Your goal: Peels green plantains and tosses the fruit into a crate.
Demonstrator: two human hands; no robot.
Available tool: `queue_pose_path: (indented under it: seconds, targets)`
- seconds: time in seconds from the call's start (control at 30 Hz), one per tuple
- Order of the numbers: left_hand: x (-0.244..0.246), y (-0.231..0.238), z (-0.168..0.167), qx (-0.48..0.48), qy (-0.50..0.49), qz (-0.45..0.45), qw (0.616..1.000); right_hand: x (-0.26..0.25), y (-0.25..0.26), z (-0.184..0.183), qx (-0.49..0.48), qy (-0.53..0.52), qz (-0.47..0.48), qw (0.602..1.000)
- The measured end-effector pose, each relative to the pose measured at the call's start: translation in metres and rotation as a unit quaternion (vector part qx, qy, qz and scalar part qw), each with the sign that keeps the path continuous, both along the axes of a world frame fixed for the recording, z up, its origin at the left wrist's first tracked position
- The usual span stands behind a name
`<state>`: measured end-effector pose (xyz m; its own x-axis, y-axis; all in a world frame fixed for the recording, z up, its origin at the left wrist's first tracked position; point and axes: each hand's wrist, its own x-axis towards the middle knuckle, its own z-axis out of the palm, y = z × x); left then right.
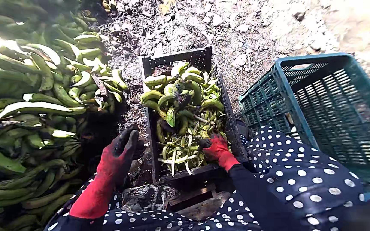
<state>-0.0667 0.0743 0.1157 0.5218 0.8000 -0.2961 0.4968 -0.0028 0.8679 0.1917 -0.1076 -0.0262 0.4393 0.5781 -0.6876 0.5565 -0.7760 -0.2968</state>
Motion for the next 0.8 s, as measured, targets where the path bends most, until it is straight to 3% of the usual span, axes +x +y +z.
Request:
queue_pose_path:
  seconds: [0.2, 0.3, 0.4, 0.5, 0.63, 0.7, 0.8]
  targets:
    - [0.011, 0.003, -0.003, 0.025, 0.053, -0.147, 0.987, 0.016, -0.012, 0.024, -0.123, 0.026, -0.062, 0.99]
    - [0.015, 0.004, -0.003, 0.041, 0.081, -0.179, 0.98, 0.04, -0.001, 0.027, 0.014, 0.008, -0.129, 0.991]
    - [0.014, 0.008, -0.007, 0.043, 0.11, -0.178, 0.977, 0.084, 0.034, 0.007, 0.116, -0.025, -0.165, 0.979]
    - [0.008, 0.013, -0.015, 0.046, 0.132, -0.162, 0.977, 0.119, 0.071, -0.012, 0.091, -0.041, -0.177, 0.979]
    - [-0.001, 0.018, -0.018, 0.043, 0.15, -0.136, 0.978, 0.129, 0.088, -0.028, -0.033, -0.068, -0.084, 0.994]
    - [-0.006, 0.019, -0.019, 0.05, 0.157, -0.134, 0.977, 0.125, 0.078, -0.028, -0.014, -0.06, -0.096, 0.993]
    - [-0.01, 0.018, -0.023, 0.042, 0.177, -0.153, 0.971, 0.097, 0.042, -0.024, 0.096, -0.058, -0.168, 0.979]
